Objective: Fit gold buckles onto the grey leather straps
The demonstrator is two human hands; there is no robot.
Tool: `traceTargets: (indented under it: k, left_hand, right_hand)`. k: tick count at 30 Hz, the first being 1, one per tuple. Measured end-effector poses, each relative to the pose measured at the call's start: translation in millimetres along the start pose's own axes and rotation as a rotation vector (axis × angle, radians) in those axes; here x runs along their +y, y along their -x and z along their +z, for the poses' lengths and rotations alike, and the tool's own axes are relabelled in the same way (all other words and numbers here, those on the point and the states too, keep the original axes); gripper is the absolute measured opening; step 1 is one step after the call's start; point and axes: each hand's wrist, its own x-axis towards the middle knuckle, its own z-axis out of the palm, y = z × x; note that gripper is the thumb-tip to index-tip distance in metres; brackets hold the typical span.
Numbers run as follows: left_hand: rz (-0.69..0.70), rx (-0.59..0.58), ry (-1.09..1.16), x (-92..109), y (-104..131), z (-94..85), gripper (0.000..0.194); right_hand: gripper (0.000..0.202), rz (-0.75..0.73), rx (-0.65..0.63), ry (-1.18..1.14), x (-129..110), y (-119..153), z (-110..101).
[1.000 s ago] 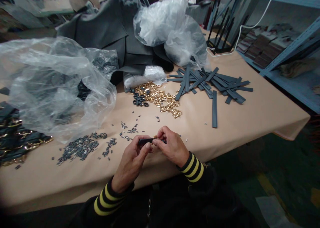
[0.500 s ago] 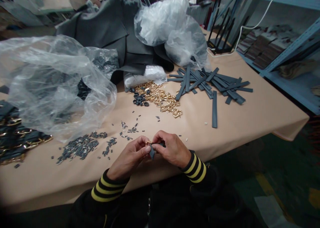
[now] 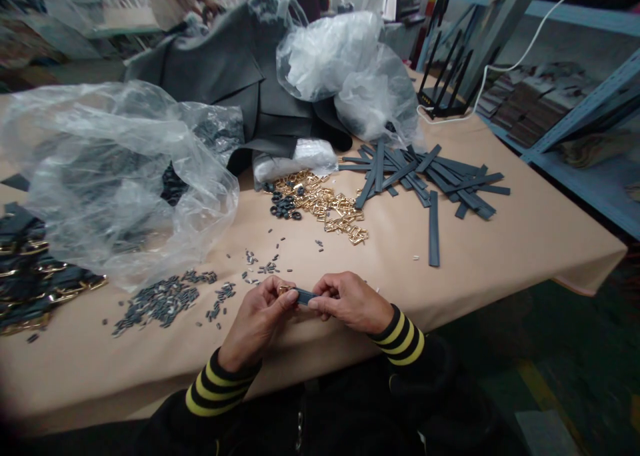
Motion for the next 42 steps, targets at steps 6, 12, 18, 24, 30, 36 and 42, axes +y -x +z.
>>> traceTargets:
  k: [6,12,18,24,30,36,42]
  left_hand:
    - [-0.063,-0.065,-0.041,5,-9,-8.3,0.019]
    - [-0.148,-0.057,-0.216,13,-25,-18.8,0.023]
    - [-0.098,0.039,-0.176,9,-30,-18.6,0.023]
    - [-0.090,0.052,-0.166,9,-29,-18.0,0.021]
    - [-0.048,0.079,-0.113,4,-31,-19.7,0.023]
    - [-0.014,0.139,-0.102,3,-28,-19.5,0.022]
    - [0.008,0.099,-0.113,4,-20,-7.8,0.020]
  right_hand:
    - [0.008,-0.114,0.103,0.495,-15,-13,3]
    - [0.010,-0.192,-0.005,0.729,-28,-51,-17]
    - [0.016,-0.148,0.295,0.999,-38,-122,-35]
    - [0.020,-0.029,0.376,1.106,-37,-159,-26]
    - [0.012,-0.037,0.325,1.108,-49,-149,-31]
    - [0.011,-0.272,0.385,0.879,-43,-74,-21]
    - [0.013,-0.215,0.350,0.585,-19,-28,5]
